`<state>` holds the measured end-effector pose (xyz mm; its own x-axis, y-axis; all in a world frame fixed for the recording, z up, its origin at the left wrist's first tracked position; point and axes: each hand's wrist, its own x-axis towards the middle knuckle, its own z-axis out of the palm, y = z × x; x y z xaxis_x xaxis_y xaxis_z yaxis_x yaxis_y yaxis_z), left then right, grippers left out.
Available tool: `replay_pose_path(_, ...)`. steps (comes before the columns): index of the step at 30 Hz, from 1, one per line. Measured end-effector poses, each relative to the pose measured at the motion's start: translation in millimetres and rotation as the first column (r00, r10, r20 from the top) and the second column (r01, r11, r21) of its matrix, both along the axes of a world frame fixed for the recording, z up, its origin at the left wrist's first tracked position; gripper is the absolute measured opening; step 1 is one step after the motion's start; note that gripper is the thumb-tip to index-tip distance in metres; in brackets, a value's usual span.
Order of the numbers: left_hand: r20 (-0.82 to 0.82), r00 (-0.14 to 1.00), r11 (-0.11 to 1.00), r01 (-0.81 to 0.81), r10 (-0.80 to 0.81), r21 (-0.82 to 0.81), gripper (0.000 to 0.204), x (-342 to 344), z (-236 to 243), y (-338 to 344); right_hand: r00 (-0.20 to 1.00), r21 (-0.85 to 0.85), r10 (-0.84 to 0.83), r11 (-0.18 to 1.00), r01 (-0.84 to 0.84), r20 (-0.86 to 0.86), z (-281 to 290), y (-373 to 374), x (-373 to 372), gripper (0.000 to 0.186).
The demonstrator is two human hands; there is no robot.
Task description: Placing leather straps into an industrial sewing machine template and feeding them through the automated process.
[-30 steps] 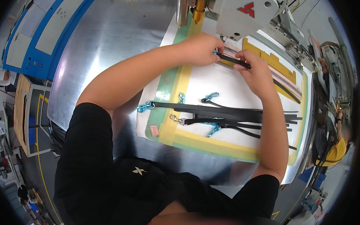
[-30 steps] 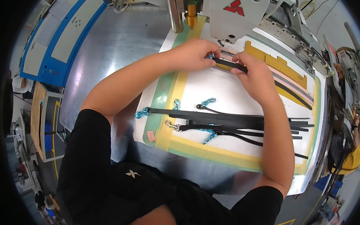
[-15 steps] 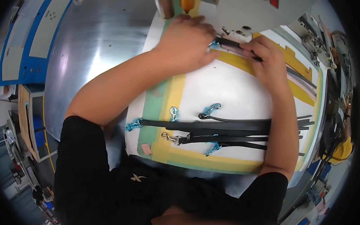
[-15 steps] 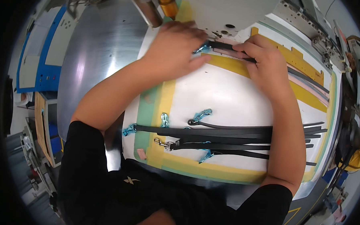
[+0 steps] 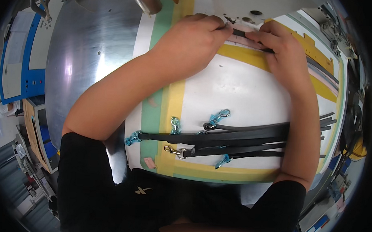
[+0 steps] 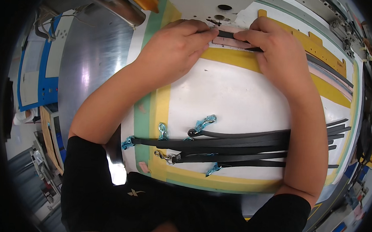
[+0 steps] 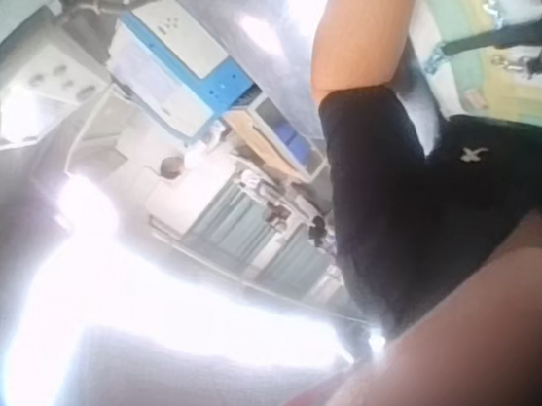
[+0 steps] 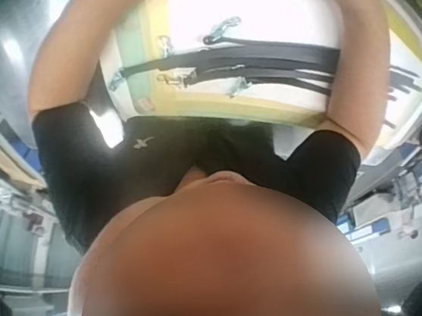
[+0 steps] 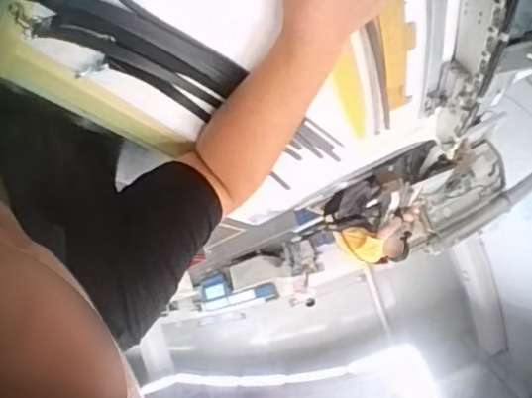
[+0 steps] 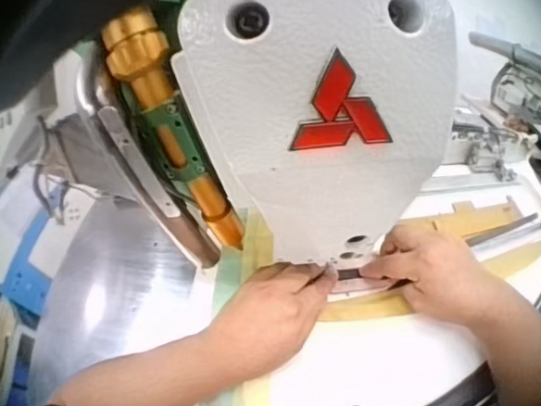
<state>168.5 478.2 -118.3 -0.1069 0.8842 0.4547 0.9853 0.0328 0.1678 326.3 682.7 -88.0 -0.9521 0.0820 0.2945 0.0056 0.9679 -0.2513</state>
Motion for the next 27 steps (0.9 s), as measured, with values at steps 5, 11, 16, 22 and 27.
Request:
replay_pose_path(5, -0.037, 0.999, 0.999, -0.002, 0.001, -0.037, 0.04, 4.5, 4.2, -0.4, 1.0, 0.032, 0.005, 0.999, -0.005, 0.0, 2.2, -0.1, 0.9, 0.047)
replay_pose_path(11, -0.076, 0.997, 0.997, -0.004, -0.002, -0.077, 0.043, 5.4, 5.8, -0.6, 1.0, 0.076, -0.016, 0.997, 0.016, -0.006, 0.2, -5.6, -0.2, 0.049)
replay_pose_path(16, -0.058, 0.998, 0.997, 0.003, -0.007, -0.077, 0.045, 6.6, 6.9, 0.4, 0.996, 0.131, -0.074, 0.989, 0.068, 0.042, 7.6, -15.1, -0.2, 0.044)
replay_pose_path(22, -0.027, 0.998, 0.979, -0.068, 0.064, -0.195, 0.047, 14.9, 8.4, 5.4, 0.989, 0.293, -0.139, 0.948, 0.121, 0.04, 18.4, -32.4, 5.8, 0.037)
replay_pose_path(27, -0.066, 0.993, 0.98, -0.105, 0.096, -0.166, 0.048, 21.4, 9.5, 0.8, 0.97, 0.409, -0.229, 0.896, 0.175, 0.085, 25.3, -16.2, 29.3, 0.035)
